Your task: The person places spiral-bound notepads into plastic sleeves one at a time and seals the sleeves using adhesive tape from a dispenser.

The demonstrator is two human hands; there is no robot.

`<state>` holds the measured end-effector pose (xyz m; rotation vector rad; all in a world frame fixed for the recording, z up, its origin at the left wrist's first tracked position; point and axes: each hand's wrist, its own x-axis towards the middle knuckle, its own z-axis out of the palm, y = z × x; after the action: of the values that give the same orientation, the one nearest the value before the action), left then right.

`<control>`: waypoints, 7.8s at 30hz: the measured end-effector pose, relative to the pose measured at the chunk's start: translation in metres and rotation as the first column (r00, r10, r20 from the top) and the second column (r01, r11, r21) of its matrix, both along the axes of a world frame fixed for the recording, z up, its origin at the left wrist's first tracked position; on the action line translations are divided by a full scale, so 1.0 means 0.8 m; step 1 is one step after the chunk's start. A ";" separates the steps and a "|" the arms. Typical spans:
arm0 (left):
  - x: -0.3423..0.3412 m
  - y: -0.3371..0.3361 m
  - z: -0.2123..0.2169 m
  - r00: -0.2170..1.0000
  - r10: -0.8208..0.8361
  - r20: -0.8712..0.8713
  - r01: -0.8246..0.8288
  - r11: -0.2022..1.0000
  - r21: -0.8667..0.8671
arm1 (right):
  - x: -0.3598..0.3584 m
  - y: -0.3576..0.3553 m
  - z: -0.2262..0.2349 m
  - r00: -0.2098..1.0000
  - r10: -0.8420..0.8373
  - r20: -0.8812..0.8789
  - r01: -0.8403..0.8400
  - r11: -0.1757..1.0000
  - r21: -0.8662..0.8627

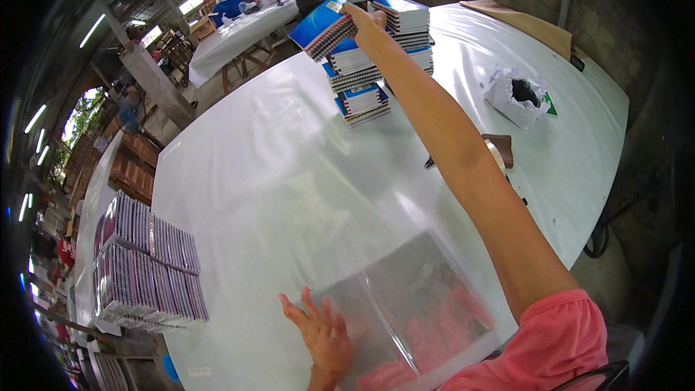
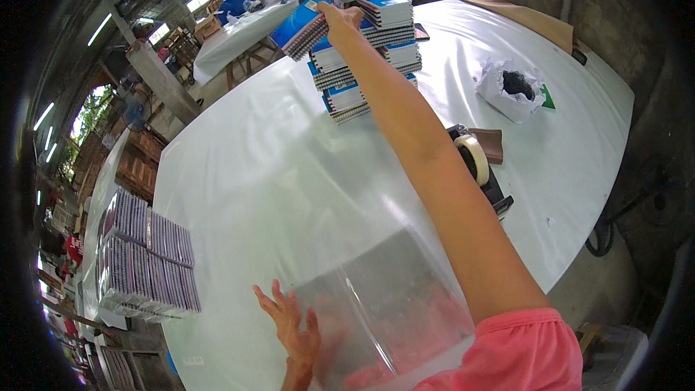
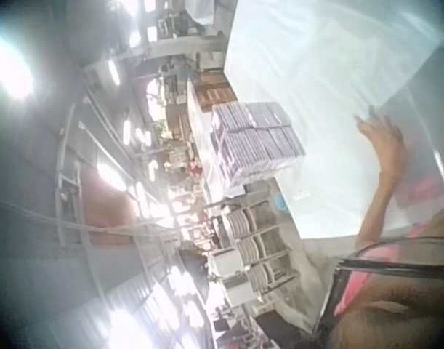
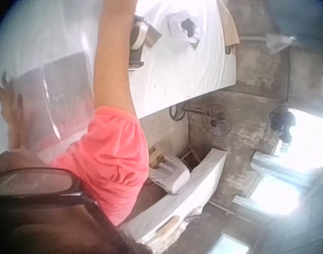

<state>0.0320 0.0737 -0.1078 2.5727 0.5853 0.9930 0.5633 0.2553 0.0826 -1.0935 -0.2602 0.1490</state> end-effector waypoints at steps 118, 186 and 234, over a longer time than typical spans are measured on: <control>-0.141 -0.099 -0.053 0.840 0.048 -0.541 -0.091 0.994 -0.053 | -0.454 -0.531 -0.248 0.798 0.454 0.396 0.350 0.186 -0.918; 0.004 -0.102 -0.049 0.984 0.019 0.180 0.115 0.702 -0.703 | -0.462 -0.485 -0.236 0.016 0.723 0.691 -0.128 0.687 -0.716; -0.076 -0.201 0.040 0.947 -0.129 -0.293 -0.012 0.901 -0.434 | -0.523 -0.440 -0.201 0.362 0.887 0.288 -0.306 0.405 -0.862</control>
<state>-0.0292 -0.0875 -0.0756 2.3333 0.7110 0.3679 0.1447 -0.0964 -0.0782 -1.7322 -1.5686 0.6024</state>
